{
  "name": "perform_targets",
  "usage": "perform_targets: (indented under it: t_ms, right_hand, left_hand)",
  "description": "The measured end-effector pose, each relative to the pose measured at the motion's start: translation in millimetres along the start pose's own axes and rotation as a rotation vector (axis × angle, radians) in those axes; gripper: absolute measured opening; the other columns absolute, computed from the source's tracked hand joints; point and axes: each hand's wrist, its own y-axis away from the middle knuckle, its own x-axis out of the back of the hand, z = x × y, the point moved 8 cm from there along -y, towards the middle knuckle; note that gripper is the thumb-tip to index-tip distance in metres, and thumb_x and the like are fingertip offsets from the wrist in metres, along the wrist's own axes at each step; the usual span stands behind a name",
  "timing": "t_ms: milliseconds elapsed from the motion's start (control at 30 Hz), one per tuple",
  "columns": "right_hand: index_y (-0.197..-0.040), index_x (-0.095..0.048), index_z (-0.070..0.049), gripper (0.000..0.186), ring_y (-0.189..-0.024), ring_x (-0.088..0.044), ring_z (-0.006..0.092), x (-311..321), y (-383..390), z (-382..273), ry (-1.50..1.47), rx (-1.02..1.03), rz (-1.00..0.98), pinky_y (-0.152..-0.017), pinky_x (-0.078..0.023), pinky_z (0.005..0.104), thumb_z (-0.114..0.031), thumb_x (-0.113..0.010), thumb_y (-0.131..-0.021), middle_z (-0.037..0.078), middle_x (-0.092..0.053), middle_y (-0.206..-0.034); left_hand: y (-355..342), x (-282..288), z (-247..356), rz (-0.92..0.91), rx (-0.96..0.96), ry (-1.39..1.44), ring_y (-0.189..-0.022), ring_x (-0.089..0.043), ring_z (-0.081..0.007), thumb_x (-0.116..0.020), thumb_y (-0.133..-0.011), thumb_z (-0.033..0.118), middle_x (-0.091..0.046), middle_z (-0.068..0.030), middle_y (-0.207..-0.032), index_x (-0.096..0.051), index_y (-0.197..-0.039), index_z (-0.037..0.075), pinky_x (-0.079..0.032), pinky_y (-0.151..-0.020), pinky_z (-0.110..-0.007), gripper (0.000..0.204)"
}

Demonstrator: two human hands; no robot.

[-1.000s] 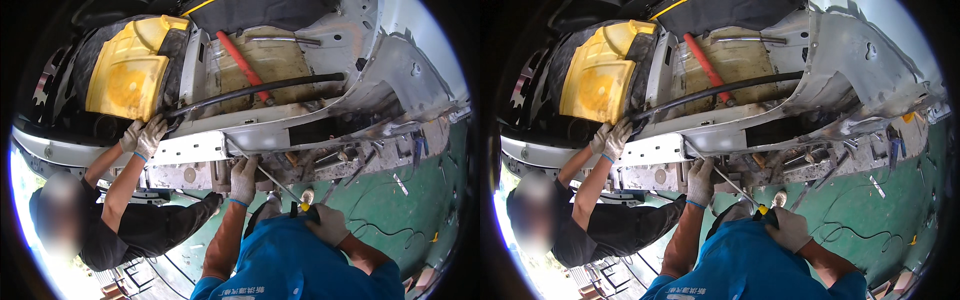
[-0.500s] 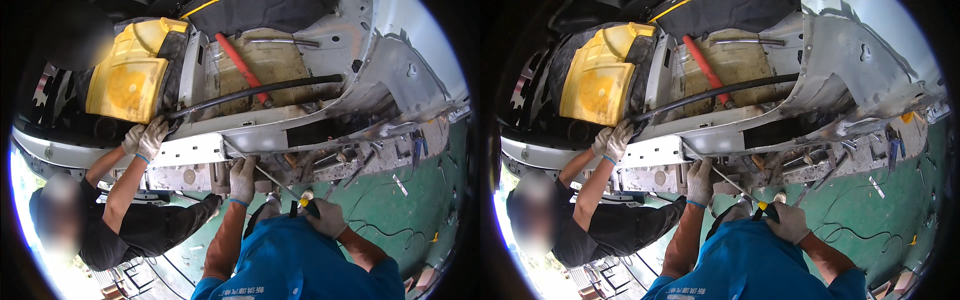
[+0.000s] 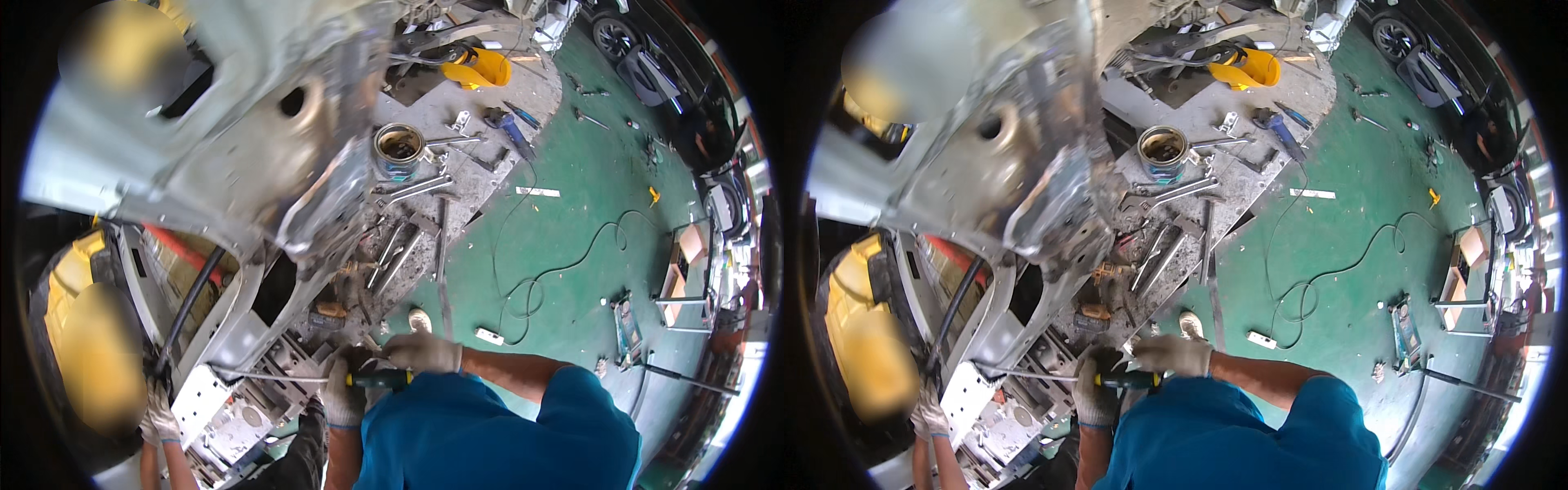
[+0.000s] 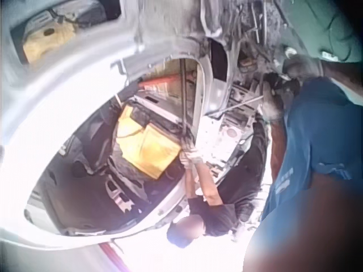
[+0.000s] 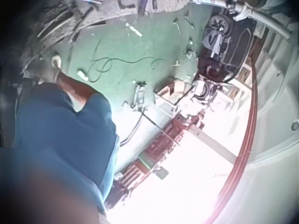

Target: The person uses a hammer and a metal bar to repeatedly strike and pry a section of a white car body panel. The person works on the panel's edge and seam area, adjusting the bar's position and striking it to deform or separate the metal.

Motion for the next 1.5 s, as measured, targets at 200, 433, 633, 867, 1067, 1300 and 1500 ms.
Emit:
perform_targets:
  t_ms: [200,433,633,867,1067,1300,1500]
  right_hand:
    - [-0.158,-0.05,-0.004,0.094,-0.112,-0.075,0.0341,210.8,-22.8,339.3,0.063,-0.782,0.847,-0.096,-0.058,0.0485,-0.058,-0.082,-0.087,0.023,-0.073,-0.136]
    - [-0.101,-0.078,-0.003,0.027,-0.063,-0.063,0.0223,232.6,-84.5,458.2,-0.461,-0.735,1.093,-0.055,-0.05,0.0441,-0.028,-0.08,-0.093,0.009,-0.071,-0.084]
    - [-0.093,-0.069,0.0,0.032,-0.06,-0.055,0.0213,237.4,45.3,294.4,-0.251,-0.454,1.252,-0.056,-0.045,0.0452,-0.031,-0.077,-0.09,0.005,-0.056,-0.07]
    - [-0.097,-0.069,-0.005,0.011,-0.058,-0.056,0.0111,85.8,182.2,126.9,-0.232,-0.209,0.931,-0.052,-0.047,0.0314,-0.006,-0.078,-0.091,0.0,-0.063,-0.077]
    - [-0.1,-0.072,0.004,0.018,-0.071,-0.058,0.0105,23.5,112.1,-59.2,0.493,0.005,0.519,-0.065,-0.05,0.0303,-0.012,-0.074,-0.092,0.007,-0.065,-0.076]
    - [-0.11,-0.071,0.004,0.043,-0.071,-0.067,0.0194,-43.2,31.4,-164.1,0.473,0.117,0.264,-0.068,-0.055,0.038,-0.036,-0.078,-0.094,0.017,-0.072,-0.085]
    - [-0.112,-0.067,0.001,0.039,-0.078,-0.074,0.0333,-64.2,-34.4,-192.7,0.498,0.117,0.128,-0.071,-0.057,0.0431,-0.037,-0.071,-0.103,0.019,-0.072,-0.088]
  left_hand:
    - [0.6,-6.9,-2.3,-0.044,0.027,0.173,-0.096,-0.073,-0.0315,-0.063,-0.106,0.043,-0.074,-0.0174,-0.104,-0.044,-0.157,-0.004,-0.058,-0.094,-0.047,0.072]
    - [16.6,-1.3,-13.2,0.05,0.152,0.575,-0.082,-0.061,-0.0225,-0.051,-0.116,0.031,-0.053,-0.0036,-0.079,-0.046,-0.154,-0.002,-0.054,-0.097,-0.049,0.051]
    - [18.1,-13.9,-16.4,0.06,0.202,0.707,-0.074,-0.049,-0.0182,-0.047,-0.118,0.033,-0.044,-0.0002,-0.076,-0.052,-0.148,0.005,-0.052,-0.09,-0.045,0.041]
    - [16.8,-13.0,-21.6,0.14,0.156,0.79,-0.065,-0.046,-0.0168,-0.055,-0.115,0.026,-0.043,-0.0007,-0.07,-0.059,-0.14,0.002,-0.051,-0.077,-0.043,0.034]
    - [29.7,-3.1,-25.8,0.164,0.164,0.792,-0.069,-0.052,-0.0184,-0.056,-0.114,0.023,-0.049,-0.0022,-0.074,-0.061,-0.138,0.001,-0.052,-0.074,-0.043,0.033]
    - [41.8,7.6,-20.4,0.167,0.214,0.71,-0.068,-0.053,-0.018,-0.055,-0.113,0.023,-0.05,-0.0024,-0.073,-0.062,-0.134,0.0,-0.053,-0.072,-0.042,0.032]
    - [54.5,12.3,-23.6,0.223,0.251,0.743,-0.059,-0.051,-0.0144,-0.055,-0.112,0.023,-0.05,-0.0008,-0.066,-0.066,-0.131,0.0,-0.054,-0.062,-0.038,0.032]
